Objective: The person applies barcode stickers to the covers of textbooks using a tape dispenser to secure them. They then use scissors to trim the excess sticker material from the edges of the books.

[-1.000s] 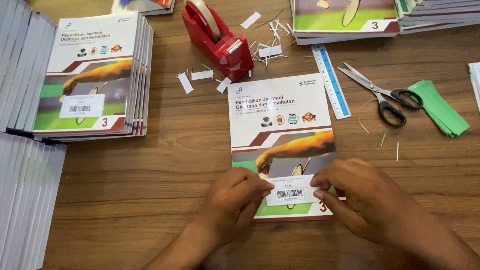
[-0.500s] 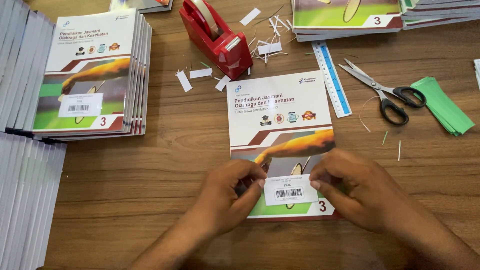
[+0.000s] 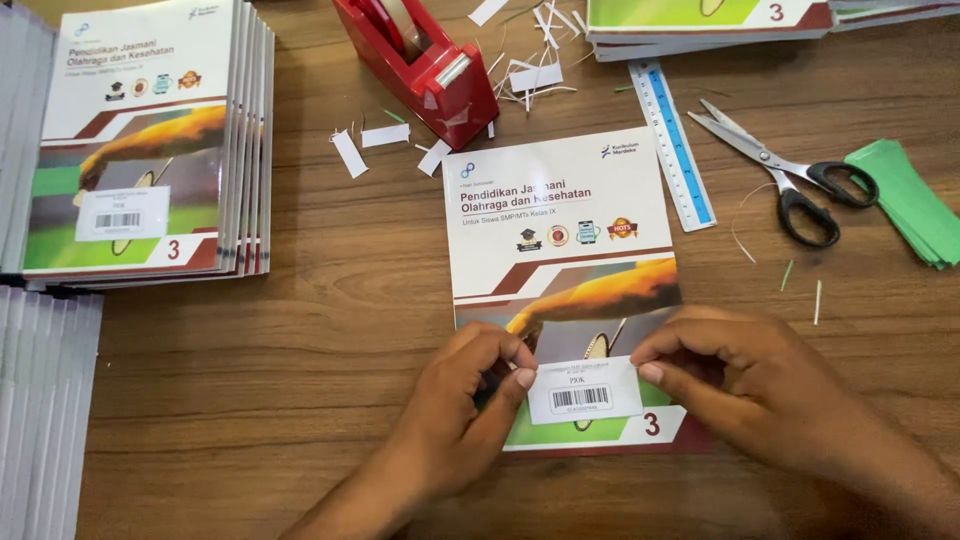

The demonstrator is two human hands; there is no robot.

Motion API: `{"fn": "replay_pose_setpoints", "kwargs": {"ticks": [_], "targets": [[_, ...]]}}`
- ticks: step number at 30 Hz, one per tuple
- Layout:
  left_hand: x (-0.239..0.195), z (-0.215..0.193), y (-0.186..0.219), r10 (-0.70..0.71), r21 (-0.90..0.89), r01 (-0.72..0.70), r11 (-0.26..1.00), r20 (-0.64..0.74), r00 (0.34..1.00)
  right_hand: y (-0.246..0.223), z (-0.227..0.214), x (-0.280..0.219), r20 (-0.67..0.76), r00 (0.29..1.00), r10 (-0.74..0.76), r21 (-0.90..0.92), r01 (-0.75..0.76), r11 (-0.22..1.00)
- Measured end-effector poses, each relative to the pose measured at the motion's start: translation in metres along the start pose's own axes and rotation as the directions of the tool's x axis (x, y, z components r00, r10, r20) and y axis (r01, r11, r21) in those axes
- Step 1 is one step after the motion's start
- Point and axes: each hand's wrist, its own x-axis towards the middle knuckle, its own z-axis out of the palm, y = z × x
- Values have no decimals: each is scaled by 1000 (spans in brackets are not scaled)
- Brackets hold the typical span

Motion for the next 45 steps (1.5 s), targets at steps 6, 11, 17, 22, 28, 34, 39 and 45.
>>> {"fn": "replay_pose_setpoints", "kwargs": {"ticks": [6, 11, 17, 22, 28, 34, 39, 45], "targets": [[3, -2, 1, -26, -23, 26, 999, 11, 1000, -1, -4, 8, 70, 973, 219, -101, -211, 972], [3, -1, 2, -53, -61, 52, 997, -28, 998, 19, 2, 13, 53, 994, 100, -31, -99, 995], [7, -3, -1, -192, -41, 192, 980, 12, 981, 18, 6, 15, 39, 983, 178, 3, -178, 984], [10, -2, 0, -286, 54, 286, 957, -5, 958, 18, 7, 17, 3, 979, 202, 10, -202, 979], [16, -5, 8, -322, 101, 321, 942, -2, 947, 25, 10, 18, -1, 989, 145, 31, -145, 989], [16, -4, 5, -310, 100, 309, 946, 0, 951, 18, 10, 20, -1, 973, 229, 1, -229, 973], [18, -5, 4, -271, 95, 272, 958, -23, 962, 5, 10, 18, -5, 966, 257, -32, -257, 966], [22, -8, 8, -351, 137, 344, 929, 35, 936, -1, 11, 16, -24, 961, 276, -109, -277, 955]]}}
